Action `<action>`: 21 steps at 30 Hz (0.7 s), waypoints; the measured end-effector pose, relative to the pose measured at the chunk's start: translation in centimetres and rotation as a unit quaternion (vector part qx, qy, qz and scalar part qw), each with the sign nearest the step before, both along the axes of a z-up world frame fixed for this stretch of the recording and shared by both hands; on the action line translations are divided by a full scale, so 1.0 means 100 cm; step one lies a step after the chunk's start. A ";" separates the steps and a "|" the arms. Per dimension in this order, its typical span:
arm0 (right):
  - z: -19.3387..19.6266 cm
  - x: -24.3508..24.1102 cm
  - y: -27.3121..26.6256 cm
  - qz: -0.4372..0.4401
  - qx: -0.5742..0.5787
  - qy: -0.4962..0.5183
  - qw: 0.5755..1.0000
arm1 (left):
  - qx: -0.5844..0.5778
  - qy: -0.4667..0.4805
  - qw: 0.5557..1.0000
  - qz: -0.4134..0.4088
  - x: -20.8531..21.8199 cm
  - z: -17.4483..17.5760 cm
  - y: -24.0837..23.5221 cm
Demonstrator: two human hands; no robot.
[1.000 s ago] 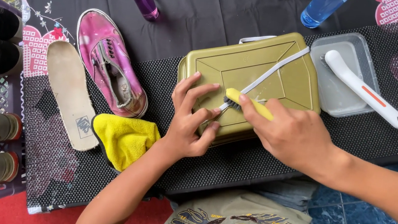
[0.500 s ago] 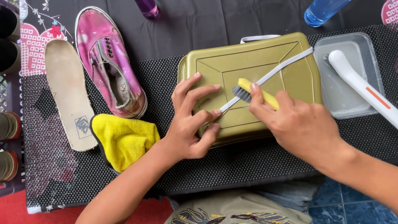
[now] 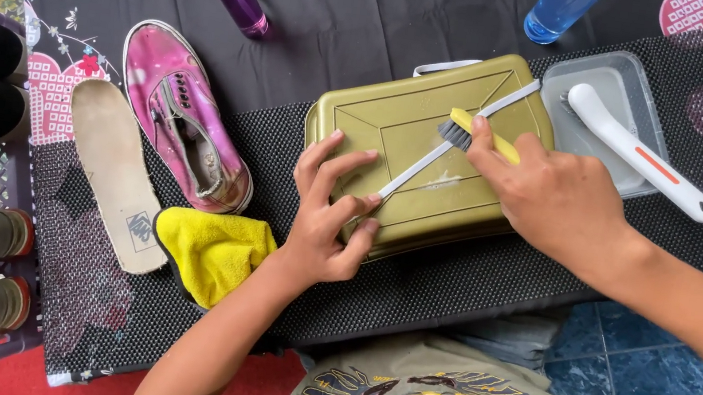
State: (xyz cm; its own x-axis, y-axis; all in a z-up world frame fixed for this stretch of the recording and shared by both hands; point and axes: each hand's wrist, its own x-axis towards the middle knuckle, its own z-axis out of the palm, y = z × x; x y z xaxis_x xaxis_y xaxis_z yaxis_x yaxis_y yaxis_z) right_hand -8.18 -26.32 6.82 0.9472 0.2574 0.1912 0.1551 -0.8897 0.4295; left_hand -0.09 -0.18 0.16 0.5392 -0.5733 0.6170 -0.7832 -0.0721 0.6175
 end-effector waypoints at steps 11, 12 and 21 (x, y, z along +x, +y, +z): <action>0.001 -0.014 -0.032 -0.050 0.128 -0.137 0.981 | -0.006 -0.009 1.000 0.008 -0.001 0.000 -0.002; 0.002 -0.021 -0.036 -0.052 0.126 -0.138 0.981 | -0.008 -0.009 1.000 0.006 -0.001 0.000 -0.003; -0.045 -0.065 -0.065 -0.170 0.244 -0.166 0.940 | -0.007 -0.005 1.000 0.006 -0.001 0.000 -0.005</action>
State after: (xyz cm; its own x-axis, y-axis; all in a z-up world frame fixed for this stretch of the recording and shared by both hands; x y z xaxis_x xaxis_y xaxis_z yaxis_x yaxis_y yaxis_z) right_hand -14.70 -32.83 2.29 0.8260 -0.2448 0.5077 -0.2445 -0.9672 -0.0686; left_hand -0.24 -0.67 0.15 0.5395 -0.5580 0.6306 -0.7886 -0.0724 0.6107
